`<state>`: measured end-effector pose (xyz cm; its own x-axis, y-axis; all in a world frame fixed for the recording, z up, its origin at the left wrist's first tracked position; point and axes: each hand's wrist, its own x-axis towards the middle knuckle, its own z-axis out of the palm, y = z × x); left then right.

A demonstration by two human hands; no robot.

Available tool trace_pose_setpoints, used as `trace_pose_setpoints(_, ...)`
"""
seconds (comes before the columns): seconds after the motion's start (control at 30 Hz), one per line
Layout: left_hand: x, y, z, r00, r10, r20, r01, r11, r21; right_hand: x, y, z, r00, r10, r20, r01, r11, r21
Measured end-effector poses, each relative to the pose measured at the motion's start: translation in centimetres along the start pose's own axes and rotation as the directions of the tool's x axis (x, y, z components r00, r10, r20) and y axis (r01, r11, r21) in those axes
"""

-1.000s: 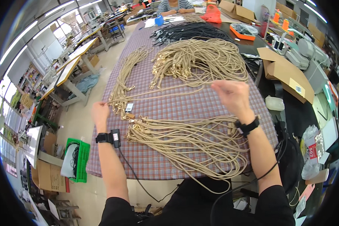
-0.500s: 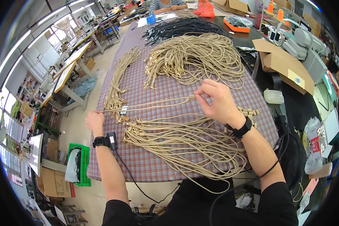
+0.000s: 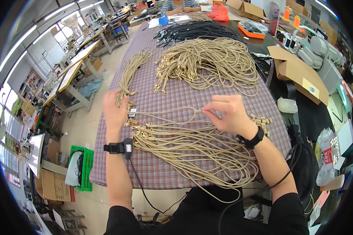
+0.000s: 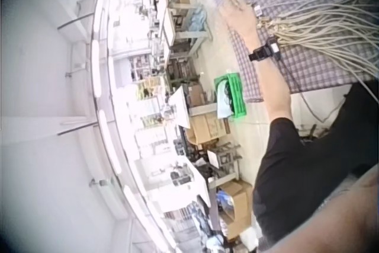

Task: The person sits at a table in a workshop and repeatedly inserts small white plastic pieces into the ends of beige cords. They handle the cords one by one, pulling them from a pile, inserting the plastic piece, and placing the finished cord back on the table.

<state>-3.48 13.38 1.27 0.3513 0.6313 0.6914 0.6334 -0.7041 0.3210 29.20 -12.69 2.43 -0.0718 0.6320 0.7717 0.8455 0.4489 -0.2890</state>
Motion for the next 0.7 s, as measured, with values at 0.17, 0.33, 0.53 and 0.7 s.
trace_pose_setpoints(0.17,-3.0,14.1,-0.3,0.901,0.385,0.2,-0.213,0.794,-0.57,0.1,-1.4,0.1,0.999,-0.026,0.045,0.026,1.0,0.004)
trace_pose_setpoints(0.33,-5.5,15.8,1.0,0.845,0.451,0.287,-0.146,0.711,-0.688,0.1,-2.0,0.9,0.998,-0.036,0.058,0.033,0.998,0.058)
trace_pose_setpoints(0.53,-6.3,15.7,1.6,0.883,0.288,0.37,0.053,0.723,-0.689,0.3,-1.9,1.1,0.996,-0.031,0.085,0.026,0.998,0.055)
trace_pose_setpoints(0.7,-7.0,16.0,2.3,0.928,0.319,0.195,-0.125,0.756,-0.643,0.1,-2.1,1.6,0.995,-0.05,0.087,0.047,0.998,0.037)
